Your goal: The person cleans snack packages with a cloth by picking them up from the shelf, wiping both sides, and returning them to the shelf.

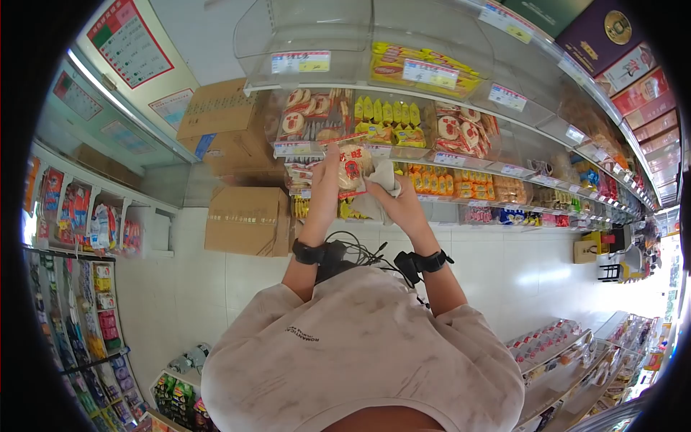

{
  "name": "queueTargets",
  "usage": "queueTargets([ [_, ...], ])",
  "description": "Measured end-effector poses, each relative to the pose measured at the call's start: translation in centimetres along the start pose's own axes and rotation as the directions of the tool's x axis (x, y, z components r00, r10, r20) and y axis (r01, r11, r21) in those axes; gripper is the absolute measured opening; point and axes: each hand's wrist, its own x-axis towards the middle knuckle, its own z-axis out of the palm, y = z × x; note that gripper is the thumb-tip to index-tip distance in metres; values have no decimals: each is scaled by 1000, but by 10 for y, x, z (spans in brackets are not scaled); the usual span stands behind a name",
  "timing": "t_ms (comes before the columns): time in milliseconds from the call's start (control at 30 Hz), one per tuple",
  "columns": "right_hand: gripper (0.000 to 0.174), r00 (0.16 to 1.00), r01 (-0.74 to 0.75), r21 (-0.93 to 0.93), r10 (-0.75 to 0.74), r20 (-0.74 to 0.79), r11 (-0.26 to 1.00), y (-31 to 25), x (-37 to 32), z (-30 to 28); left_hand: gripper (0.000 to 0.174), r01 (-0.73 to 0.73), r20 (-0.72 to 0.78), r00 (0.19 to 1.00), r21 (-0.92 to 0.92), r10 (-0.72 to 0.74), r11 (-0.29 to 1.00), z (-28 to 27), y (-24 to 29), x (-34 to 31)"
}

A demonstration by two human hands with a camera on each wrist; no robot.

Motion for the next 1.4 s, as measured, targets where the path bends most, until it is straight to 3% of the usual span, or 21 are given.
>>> queueTargets([
  [100, 25, 993, 108, -41, -110, -53, 993, -8, -14, -20, 56, 31, -24, 999, 67, -30, 997, 13, -18, 5],
  [267, 26, 980, 152, -60, -159, -120, 986, 0, -34, -51, 57, 70, -2, 998, -73, -70, 995, 39, -31, 3],
  [367, 29, 955, -50, 88, 73, -287, 995, 9, -37, -71, 57, 29, -64, 997, -88, -34, 996, 48, -33, 2],
  [467, 30, 944, -51, 160, 99, -314, 986, 5, -40, -73, 56, -28, -88, 996, 43, 31, 999, 48, -48, 6],
  [567, 34, 958, 168, -77, -181, -222, 983, 3, -41, -65, 55, -102, -87, 988, 250, 127, 963, 61, -60, -2],
  [667, 41, 914, 215, -369, -320, -251, 904, 9, -46, -77, 56, -131, -95, 980, 362, 177, 923, 72, -70, -6],
  [767, 43, 875, 280, -488, -430, -225, 827, 4, -55, -87, 58, -168, -46, 978, 404, 204, 899, 93, -59, -19],
  [867, 40, 864, 271, -530, -446, -235, 804, 6, -61, -94, 60, -198, 21, 977, 485, 214, 852, 90, -72, -17],
  [967, 35, 873, 241, -457, -397, -283, 856, 5, -68, -97, 58, -141, 26, 989, 510, 149, 848, 91, -71, -20],
  [1000, 32, 891, 224, -324, -328, -314, 919, 9, -69, -98, 58, -109, 19, 993, 505, 116, 856, 93, -68, -22],
  [1100, 27, 931, 146, 135, -90, -353, 980, 26, -70, -101, 62, -32, -113, 992, 187, 54, 982, 108, -75, -23],
  [1167, 26, 947, 76, 462, 81, -310, 883, 30, -66, -103, 62, 26, -59, 998, 85, -21, 996, 119, -65, -30],
  [1267, 32, 924, 4, 672, 253, -285, 740, -8, -70, -93, 60, 10, -26, 1000, 51, -9, 999, 122, -61, -32],
  [1367, 39, 921, 7, 296, 109, -373, 955, 35, -61, -118, 54, -87, -30, 995, 208, 95, 974, 105, -65, -24],
  [1400, 38, 876, 30, 338, 138, -463, 941, 30, -56, -119, 52, -121, -28, 991, 282, 134, 952, 97, -66, -20],
])
